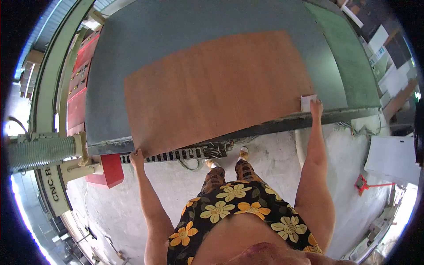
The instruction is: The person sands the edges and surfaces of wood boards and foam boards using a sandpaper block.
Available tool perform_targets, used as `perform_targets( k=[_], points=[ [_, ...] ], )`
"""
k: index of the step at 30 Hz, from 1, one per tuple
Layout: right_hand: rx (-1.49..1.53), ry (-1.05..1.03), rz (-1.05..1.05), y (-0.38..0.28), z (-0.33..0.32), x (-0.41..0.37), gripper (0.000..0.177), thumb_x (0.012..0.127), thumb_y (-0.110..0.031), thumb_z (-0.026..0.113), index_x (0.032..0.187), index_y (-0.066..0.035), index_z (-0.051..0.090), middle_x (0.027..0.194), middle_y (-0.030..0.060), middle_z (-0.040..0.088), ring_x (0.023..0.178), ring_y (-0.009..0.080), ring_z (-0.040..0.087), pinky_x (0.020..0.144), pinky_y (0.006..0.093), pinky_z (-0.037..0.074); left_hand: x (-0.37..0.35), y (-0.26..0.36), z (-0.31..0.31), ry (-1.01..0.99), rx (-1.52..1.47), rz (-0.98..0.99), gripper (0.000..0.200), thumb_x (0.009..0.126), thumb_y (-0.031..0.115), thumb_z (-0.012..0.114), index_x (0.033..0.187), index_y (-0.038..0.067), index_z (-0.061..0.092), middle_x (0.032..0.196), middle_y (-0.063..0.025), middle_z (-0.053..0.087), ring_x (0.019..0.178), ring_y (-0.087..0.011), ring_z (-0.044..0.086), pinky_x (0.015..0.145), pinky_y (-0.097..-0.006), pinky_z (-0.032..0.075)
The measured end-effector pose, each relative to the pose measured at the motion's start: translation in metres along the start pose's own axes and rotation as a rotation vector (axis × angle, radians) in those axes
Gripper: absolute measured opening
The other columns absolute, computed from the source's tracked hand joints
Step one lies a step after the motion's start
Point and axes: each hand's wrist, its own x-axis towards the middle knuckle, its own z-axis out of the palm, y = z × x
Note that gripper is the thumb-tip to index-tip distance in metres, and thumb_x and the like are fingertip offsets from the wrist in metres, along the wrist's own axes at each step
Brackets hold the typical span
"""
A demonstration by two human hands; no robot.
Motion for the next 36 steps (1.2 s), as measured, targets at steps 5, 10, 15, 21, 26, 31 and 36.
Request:
perform_targets(
  k=[5,10,15,21,26,31,36],
  points=[
    [0.135,-0.164,0.043,-0.005,-0.019,0.009,0.051,0.084,-0.040,0.051,0.117,-0.001,0.055,0.122,0.0226,0.052,0.113,0.0417,0.047,0.096,0.0483,0.036,-0.014,0.006,-0.009,0.005,-0.111,0.067,0.044,0.076,0.034,0.068,0.094,-0.005,0.058,0.092,-0.0218,0.061,0.089,-0.0368,0.060,0.079,-0.0429,0.046],
    [-0.012,-0.175,-0.025,0.000,-0.032,0.019,0.047,0.084,-0.039,0.051,0.114,-0.003,0.057,0.116,0.0218,0.056,0.108,0.0395,0.050,0.092,0.0473,0.039,0.008,-0.053,0.024,-0.003,-0.193,0.074,0.044,0.074,0.033,0.070,0.096,-0.003,0.059,0.095,-0.0223,0.061,0.089,-0.0357,0.059,0.080,-0.0429,0.046],
    [-0.051,-0.019,0.106,0.025,-0.033,0.041,0.034,0.087,-0.031,0.047,0.105,-0.005,0.059,0.100,0.0196,0.062,0.092,0.0359,0.059,0.083,0.0487,0.044,-0.061,0.008,-0.055,-0.102,-0.361,-0.001,0.043,0.078,0.024,0.068,0.113,0.001,0.058,0.082,-0.0150,0.060,0.063,-0.0174,0.054,0.055,-0.0330,0.043],
    [0.384,-0.082,-0.083,0.068,-0.117,0.109,0.030,0.082,-0.026,0.051,0.098,-0.004,0.065,0.095,0.0179,0.064,0.087,0.0277,0.061,0.073,0.0393,0.045,-0.077,-0.004,-0.123,0.030,-0.461,0.402,0.038,0.083,0.013,0.064,0.120,0.004,0.059,0.099,-0.0075,0.065,0.073,-0.0097,0.054,0.063,-0.0241,0.044],
    [0.799,-0.015,-0.035,0.017,-0.206,0.138,0.039,0.075,-0.038,0.061,0.101,-0.009,0.063,0.094,0.0009,0.063,0.084,0.0165,0.056,0.072,0.0295,0.041,-0.085,0.027,-0.200,-0.039,-0.679,0.315,0.030,0.085,0.017,0.062,0.111,0.002,0.064,0.097,-0.0058,0.066,0.067,-0.0062,0.053,0.056,-0.0212,0.044],
    [1.042,0.026,0.184,-0.065,-0.258,0.155,0.044,0.071,-0.040,0.065,0.106,-0.013,0.061,0.107,0.0032,0.058,0.095,0.0163,0.051,0.081,0.0336,0.039,-0.083,0.063,-0.239,0.038,-0.913,0.127,0.029,0.087,0.026,0.059,0.100,0.001,0.066,0.088,-0.0026,0.064,0.049,-0.0031,0.038,0.039,-0.0186,0.027],
    [1.463,0.172,0.382,-0.109,-0.250,0.203,0.049,0.071,-0.034,0.068,0.114,-0.014,0.055,0.115,0.0056,0.055,0.102,0.0201,0.049,0.085,0.0375,0.040,-0.066,0.099,-0.233,0.127,-1.183,0.369,0.021,0.086,0.020,0.059,0.095,0.001,0.064,0.075,0.0000,0.057,0.050,-0.0044,0.036,0.046,-0.0174,0.029]
  ],
)
